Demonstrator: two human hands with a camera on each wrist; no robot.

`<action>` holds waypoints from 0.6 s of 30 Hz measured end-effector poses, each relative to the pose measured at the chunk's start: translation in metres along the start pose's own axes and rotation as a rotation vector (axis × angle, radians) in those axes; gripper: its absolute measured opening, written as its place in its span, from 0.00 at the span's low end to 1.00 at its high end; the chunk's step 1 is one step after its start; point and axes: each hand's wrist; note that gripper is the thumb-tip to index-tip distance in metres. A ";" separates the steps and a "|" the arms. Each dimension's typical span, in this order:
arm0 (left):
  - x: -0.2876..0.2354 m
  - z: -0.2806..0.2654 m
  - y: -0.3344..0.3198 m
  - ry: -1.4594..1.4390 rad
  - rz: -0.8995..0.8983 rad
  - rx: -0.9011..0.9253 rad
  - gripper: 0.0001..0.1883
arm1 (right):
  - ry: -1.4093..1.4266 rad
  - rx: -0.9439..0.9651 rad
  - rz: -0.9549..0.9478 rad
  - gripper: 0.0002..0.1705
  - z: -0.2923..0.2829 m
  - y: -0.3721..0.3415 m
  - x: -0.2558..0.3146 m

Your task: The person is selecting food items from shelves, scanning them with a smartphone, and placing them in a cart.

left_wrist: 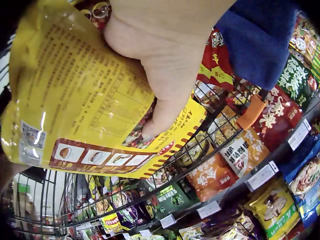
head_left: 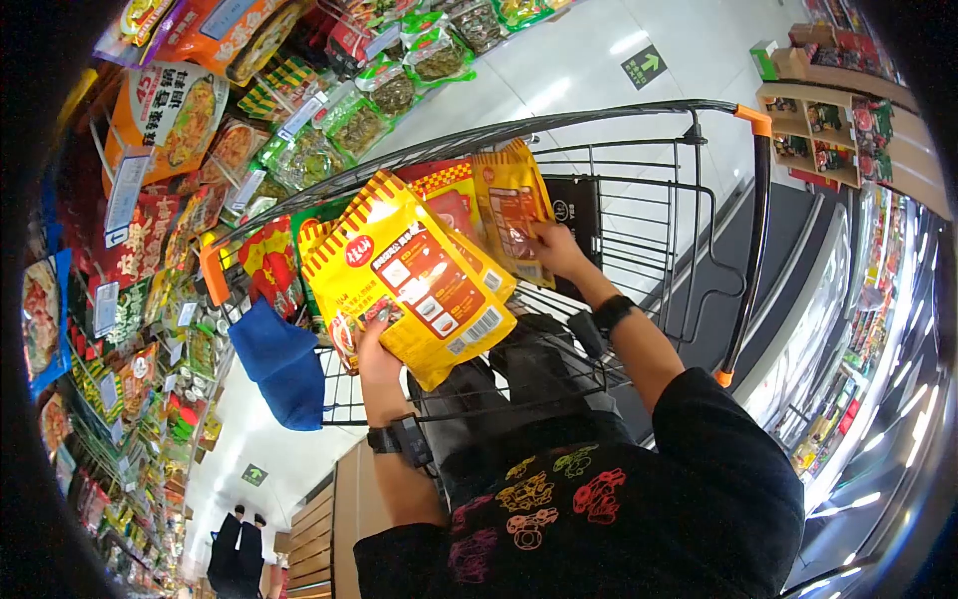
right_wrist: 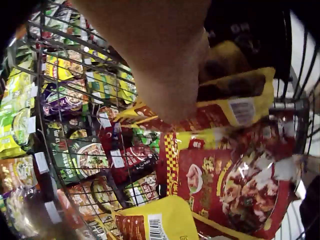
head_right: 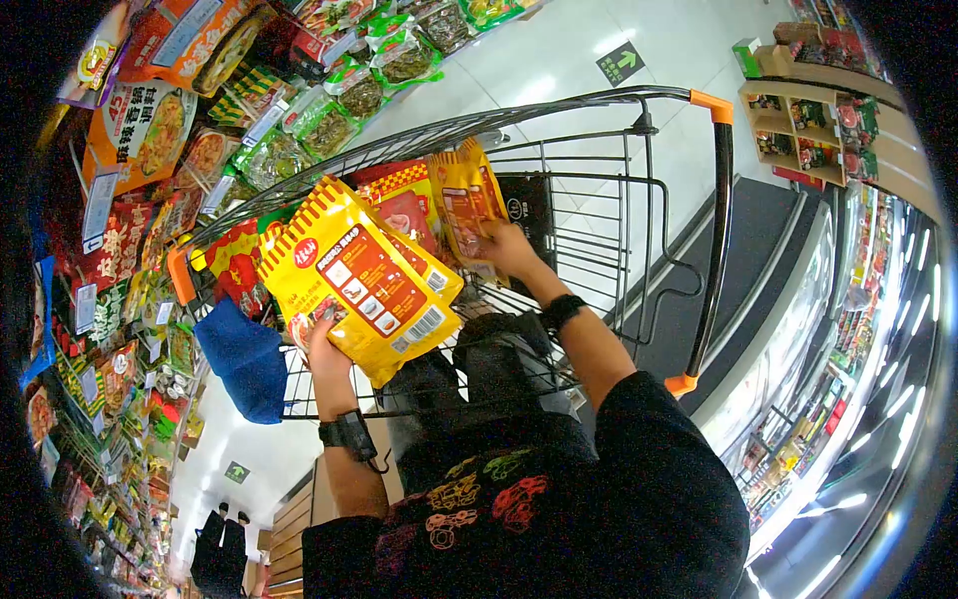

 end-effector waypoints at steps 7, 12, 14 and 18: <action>0.001 0.000 0.002 0.038 0.012 0.007 0.22 | 0.883 0.080 0.158 0.11 -0.022 -0.034 -0.039; 0.004 -0.009 0.005 0.079 0.001 0.025 0.26 | 0.955 0.108 0.164 0.13 -0.012 -0.025 -0.040; 0.005 -0.015 0.008 0.081 -0.006 -0.009 0.26 | 1.027 0.125 0.194 0.13 -0.010 -0.025 -0.040; 0.003 -0.004 0.004 0.008 -0.009 -0.026 0.23 | 1.121 0.151 0.223 0.15 -0.011 -0.026 -0.039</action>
Point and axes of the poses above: each hand's wrist, its own y-axis towards the middle knuckle, its own z-axis out of the palm, x = y × z, and after that the axes turned 7 degrees about -y, right-handed
